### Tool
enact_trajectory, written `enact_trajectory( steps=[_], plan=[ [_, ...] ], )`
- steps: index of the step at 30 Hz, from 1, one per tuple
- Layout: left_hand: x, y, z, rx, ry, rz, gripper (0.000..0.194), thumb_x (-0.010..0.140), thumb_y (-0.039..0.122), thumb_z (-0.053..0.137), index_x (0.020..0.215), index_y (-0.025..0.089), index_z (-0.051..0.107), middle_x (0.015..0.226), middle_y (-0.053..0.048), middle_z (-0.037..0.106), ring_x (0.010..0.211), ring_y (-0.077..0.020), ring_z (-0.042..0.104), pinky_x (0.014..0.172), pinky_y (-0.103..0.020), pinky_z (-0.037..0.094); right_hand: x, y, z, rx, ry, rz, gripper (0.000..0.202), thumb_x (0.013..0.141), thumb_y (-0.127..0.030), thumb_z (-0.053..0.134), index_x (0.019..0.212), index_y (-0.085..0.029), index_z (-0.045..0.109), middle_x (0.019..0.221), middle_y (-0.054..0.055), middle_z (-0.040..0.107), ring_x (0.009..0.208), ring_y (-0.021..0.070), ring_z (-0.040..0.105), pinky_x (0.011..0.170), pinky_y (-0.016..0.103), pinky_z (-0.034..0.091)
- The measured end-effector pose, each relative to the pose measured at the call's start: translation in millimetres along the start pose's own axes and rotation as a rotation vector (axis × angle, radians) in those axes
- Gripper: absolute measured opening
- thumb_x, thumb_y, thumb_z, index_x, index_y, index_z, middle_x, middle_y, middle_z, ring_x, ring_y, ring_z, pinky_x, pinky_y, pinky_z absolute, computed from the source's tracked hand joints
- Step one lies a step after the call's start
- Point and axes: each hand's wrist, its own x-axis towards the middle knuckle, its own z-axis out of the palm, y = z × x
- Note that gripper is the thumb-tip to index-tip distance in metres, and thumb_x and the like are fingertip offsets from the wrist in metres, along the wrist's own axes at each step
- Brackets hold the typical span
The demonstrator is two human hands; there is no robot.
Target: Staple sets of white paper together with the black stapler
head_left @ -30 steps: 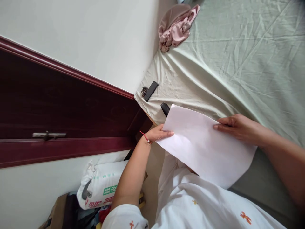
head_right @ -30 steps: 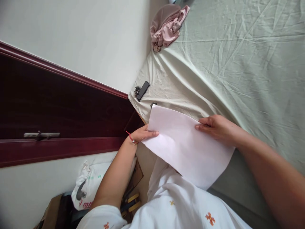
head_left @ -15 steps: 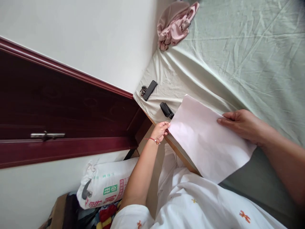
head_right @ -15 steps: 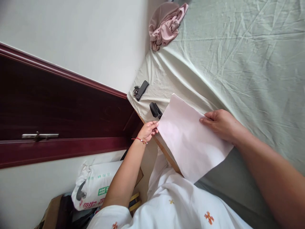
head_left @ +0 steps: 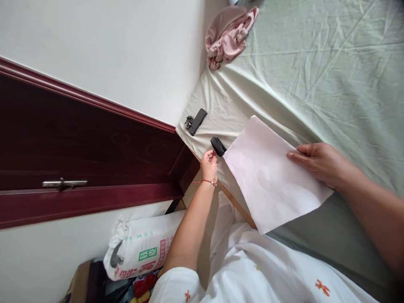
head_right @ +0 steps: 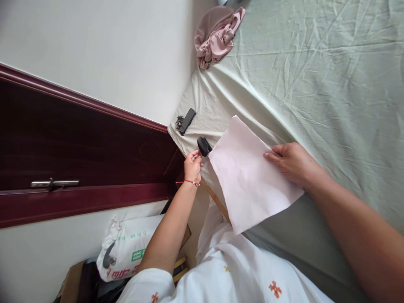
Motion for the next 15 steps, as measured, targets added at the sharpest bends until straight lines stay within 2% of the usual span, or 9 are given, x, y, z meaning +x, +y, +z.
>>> enact_trajectory(
  steps=[2,3,5,8,15],
  plan=[
    [2,-1,-3.4,0.036,0.014,0.17,0.034,0.088,0.025,0.062,0.121,0.019,0.068,0.126,-0.011,0.071,0.115,-0.0204,0.067,0.092,-0.03,0.055,-2,-2,-1,0.025,-0.045,0.026,0.038,0.084,-0.059,0.064,0.082,-0.022,0.07,0.07,0.002,0.071,0.054,0.0147,0.059,0.045,0.024,0.038],
    [2,-1,-5.4,0.057,-0.023,0.236,0.036,0.092,0.03,0.06,0.126,0.02,0.068,0.134,-0.011,0.069,0.126,-0.0224,0.063,0.104,-0.033,0.051,-3,-4,-1,0.036,-0.053,0.029,0.037,0.083,-0.058,0.064,0.082,-0.022,0.07,0.07,0.002,0.071,0.054,0.0145,0.058,0.045,0.024,0.038],
    [3,-1,-8.9,0.1,-0.134,0.336,0.038,0.097,0.035,0.056,0.128,0.02,0.069,0.142,-0.01,0.065,0.137,-0.0236,0.057,0.117,-0.037,0.043,-5,-6,-1,0.047,-0.06,0.026,0.037,0.082,-0.058,0.066,0.08,-0.021,0.069,0.068,0.002,0.07,0.053,0.0142,0.057,0.046,0.025,0.039],
    [6,-3,-12.3,0.155,-0.22,0.431,0.034,0.098,0.032,0.055,0.124,0.02,0.073,0.145,-0.011,0.063,0.14,-0.0229,0.056,0.121,-0.038,0.039,-5,-8,0,0.023,-0.049,0.009,0.038,0.082,-0.058,0.065,0.079,-0.02,0.068,0.068,0.003,0.07,0.054,0.0152,0.057,0.045,0.025,0.039],
    [7,-11,-13.8,0.231,-0.242,0.508,0.039,0.093,0.015,0.053,0.126,0.019,0.073,0.145,-0.011,0.064,0.139,-0.0221,0.057,0.122,-0.041,0.039,-4,-6,0,0.005,-0.053,0.011,0.038,0.086,-0.058,0.061,0.081,-0.021,0.068,0.069,0.003,0.07,0.054,0.0149,0.057,0.046,0.025,0.038]
  ],
)
